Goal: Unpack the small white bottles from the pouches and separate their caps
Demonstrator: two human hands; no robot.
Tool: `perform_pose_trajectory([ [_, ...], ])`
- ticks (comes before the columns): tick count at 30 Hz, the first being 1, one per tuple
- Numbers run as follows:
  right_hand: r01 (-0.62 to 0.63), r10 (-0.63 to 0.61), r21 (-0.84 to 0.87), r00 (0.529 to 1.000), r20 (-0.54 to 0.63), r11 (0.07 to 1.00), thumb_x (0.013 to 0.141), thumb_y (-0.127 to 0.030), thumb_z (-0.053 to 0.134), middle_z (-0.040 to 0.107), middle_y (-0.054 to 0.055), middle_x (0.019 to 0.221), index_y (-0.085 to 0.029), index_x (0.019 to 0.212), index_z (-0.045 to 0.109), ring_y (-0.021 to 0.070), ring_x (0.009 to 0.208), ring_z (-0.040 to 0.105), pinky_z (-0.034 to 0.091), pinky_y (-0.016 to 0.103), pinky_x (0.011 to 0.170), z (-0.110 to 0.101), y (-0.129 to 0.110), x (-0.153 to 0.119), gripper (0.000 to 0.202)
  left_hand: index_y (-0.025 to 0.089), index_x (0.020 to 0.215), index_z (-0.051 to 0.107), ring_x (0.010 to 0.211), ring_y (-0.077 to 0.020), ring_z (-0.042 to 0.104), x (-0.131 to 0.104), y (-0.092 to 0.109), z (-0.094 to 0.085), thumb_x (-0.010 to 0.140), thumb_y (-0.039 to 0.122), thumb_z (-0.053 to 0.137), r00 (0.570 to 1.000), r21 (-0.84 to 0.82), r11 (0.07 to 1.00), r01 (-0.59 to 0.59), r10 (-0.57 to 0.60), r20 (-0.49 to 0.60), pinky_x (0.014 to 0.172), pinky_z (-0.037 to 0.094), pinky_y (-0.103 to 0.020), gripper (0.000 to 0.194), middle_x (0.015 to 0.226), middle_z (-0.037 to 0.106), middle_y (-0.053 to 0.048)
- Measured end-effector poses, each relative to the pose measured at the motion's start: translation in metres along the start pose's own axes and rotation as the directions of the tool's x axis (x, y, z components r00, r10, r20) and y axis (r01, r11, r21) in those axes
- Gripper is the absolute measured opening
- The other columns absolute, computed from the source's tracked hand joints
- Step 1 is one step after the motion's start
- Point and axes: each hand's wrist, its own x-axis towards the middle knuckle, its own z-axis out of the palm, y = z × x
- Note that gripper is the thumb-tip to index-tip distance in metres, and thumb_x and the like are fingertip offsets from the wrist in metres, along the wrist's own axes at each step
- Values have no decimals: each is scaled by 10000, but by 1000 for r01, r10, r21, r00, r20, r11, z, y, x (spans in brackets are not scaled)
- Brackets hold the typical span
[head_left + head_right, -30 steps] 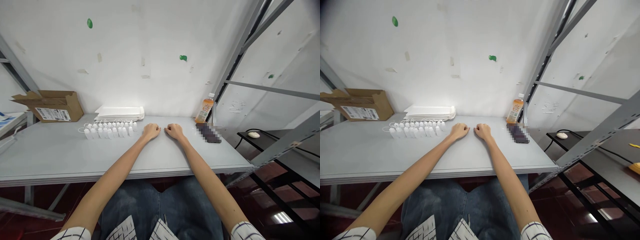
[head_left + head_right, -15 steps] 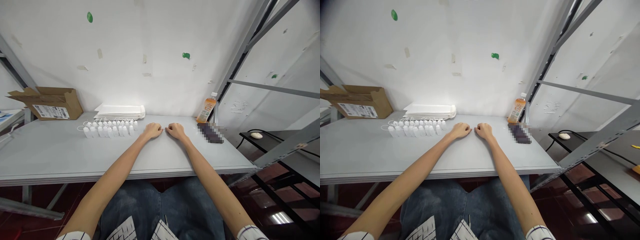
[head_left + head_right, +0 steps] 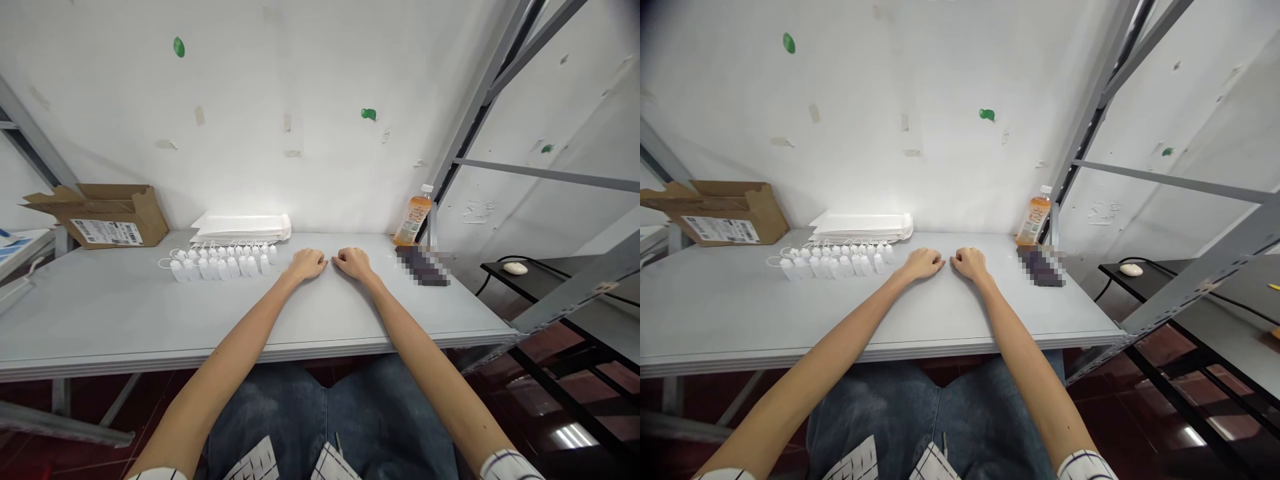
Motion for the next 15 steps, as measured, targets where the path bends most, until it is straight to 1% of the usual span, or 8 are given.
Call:
perform_pose_trajectory([
  [4, 1, -1, 4, 1000, -2, 1000, 927, -357, 505, 706, 59, 811, -200, 799, 707, 164, 754, 583, 286, 266, 606, 1, 1, 1, 286, 203, 767, 671, 829, -241, 651, -1, 0, -2, 911, 406, 455, 1000, -11, 1000, -2, 2, 10, 642, 374, -299, 330, 856, 715, -96],
  [10, 5, -5, 2, 1000, -4, 1000, 920, -363, 513, 709, 61, 811, -200, 806, 719, 171, 768, 592, 298, 271, 613, 1, 1, 1, 287, 211, 753, 675, 821, -242, 648, -1, -2, 0, 898, 398, 466, 1000, -44, 999, -18, 17, -6, 646, 387, -305, 316, 827, 713, -87],
  [15, 1, -1, 6, 1000, 0, 1000, 921, -352, 522, 711, 59, 809, -199, 778, 713, 173, 769, 603, 304, 271, 615, 0, 1, 1, 283, 209, 759, 676, 834, -240, 650, 0, -2, 0, 901, 396, 478, 1000, -53, 999, -12, 12, -7, 661, 394, -306, 308, 859, 722, -91],
])
